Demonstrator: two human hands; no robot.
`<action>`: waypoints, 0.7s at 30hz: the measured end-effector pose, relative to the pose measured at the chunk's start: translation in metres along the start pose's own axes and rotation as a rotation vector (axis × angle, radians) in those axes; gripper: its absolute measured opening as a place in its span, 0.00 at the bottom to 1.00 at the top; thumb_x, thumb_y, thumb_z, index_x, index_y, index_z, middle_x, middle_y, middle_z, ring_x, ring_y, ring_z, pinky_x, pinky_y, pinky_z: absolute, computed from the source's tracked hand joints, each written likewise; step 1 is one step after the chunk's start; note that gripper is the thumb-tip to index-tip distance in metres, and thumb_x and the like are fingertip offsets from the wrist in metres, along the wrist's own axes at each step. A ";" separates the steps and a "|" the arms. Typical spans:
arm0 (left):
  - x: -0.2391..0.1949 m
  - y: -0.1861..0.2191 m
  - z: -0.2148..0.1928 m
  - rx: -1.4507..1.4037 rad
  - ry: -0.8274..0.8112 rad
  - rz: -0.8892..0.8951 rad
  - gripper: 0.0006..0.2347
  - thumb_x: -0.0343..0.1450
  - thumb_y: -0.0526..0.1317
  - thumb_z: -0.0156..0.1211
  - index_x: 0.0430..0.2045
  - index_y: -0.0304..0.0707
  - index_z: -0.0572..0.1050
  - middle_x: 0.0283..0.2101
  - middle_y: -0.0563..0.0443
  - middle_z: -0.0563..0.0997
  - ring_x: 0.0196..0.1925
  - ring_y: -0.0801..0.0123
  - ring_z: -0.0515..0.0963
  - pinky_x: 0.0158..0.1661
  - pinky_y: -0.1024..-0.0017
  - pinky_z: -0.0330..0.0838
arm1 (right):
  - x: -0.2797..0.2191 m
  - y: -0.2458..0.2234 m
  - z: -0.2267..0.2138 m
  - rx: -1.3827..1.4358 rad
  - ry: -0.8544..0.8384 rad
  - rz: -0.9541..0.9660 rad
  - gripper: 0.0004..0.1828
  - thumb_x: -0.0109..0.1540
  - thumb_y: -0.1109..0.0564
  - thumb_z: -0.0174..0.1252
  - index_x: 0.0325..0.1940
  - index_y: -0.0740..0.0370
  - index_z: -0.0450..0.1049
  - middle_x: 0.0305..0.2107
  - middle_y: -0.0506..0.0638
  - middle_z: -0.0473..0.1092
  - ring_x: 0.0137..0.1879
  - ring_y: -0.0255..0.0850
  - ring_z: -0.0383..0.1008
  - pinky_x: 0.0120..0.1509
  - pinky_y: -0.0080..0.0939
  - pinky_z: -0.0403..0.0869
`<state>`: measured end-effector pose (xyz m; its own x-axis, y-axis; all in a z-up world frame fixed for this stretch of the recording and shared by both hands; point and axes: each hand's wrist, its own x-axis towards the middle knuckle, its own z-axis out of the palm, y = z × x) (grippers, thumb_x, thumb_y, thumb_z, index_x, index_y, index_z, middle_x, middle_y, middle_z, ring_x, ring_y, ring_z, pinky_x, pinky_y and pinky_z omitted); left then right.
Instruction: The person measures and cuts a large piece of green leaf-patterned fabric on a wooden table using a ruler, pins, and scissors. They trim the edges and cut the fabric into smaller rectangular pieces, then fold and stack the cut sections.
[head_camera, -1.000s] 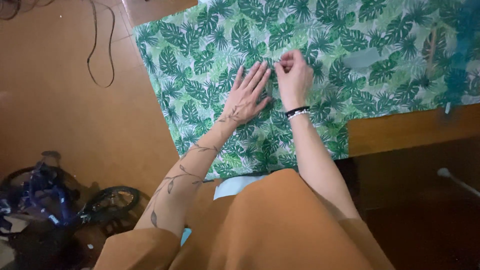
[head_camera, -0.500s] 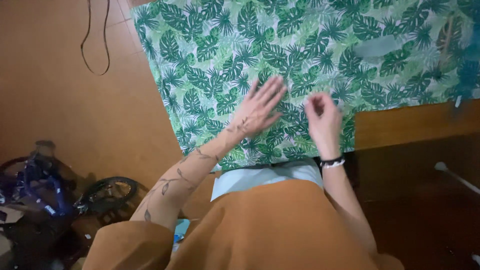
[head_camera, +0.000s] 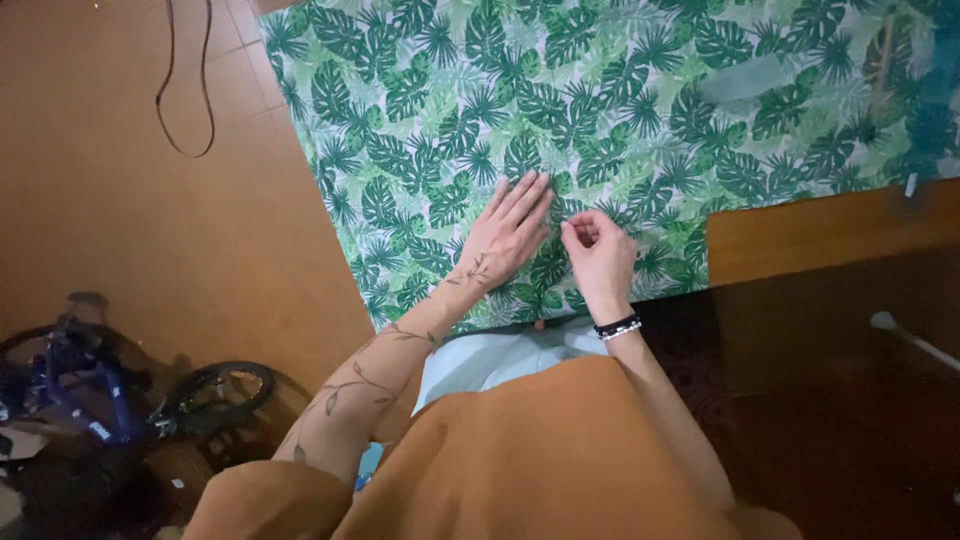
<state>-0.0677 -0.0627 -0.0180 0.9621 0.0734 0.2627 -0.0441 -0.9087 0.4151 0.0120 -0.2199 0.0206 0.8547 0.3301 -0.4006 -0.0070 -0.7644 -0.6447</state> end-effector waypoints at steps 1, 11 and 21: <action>0.000 0.002 -0.001 -0.001 0.000 0.001 0.21 0.75 0.46 0.58 0.62 0.41 0.69 0.70 0.44 0.66 0.73 0.60 0.64 0.70 0.57 0.54 | -0.001 -0.001 0.000 0.000 0.001 0.001 0.05 0.62 0.48 0.64 0.36 0.47 0.77 0.26 0.40 0.77 0.35 0.38 0.78 0.42 0.41 0.73; -0.006 0.001 0.016 -0.050 -0.029 -0.024 0.19 0.73 0.42 0.60 0.58 0.38 0.72 0.66 0.45 0.71 0.69 0.58 0.69 0.70 0.55 0.56 | 0.004 0.000 0.005 -0.069 0.023 0.094 0.05 0.55 0.47 0.64 0.32 0.44 0.79 0.23 0.38 0.77 0.35 0.41 0.80 0.42 0.42 0.74; -0.001 -0.004 0.012 -0.174 0.043 -0.030 0.15 0.73 0.42 0.62 0.53 0.40 0.76 0.61 0.48 0.76 0.65 0.61 0.74 0.69 0.58 0.58 | 0.007 -0.024 -0.004 0.020 0.050 0.107 0.05 0.58 0.48 0.63 0.36 0.46 0.81 0.27 0.41 0.78 0.37 0.44 0.80 0.43 0.44 0.74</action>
<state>-0.0650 -0.0641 -0.0298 0.9515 0.1198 0.2833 -0.0655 -0.8211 0.5671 0.0207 -0.2016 0.0359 0.8733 0.2185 -0.4354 -0.1097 -0.7827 -0.6127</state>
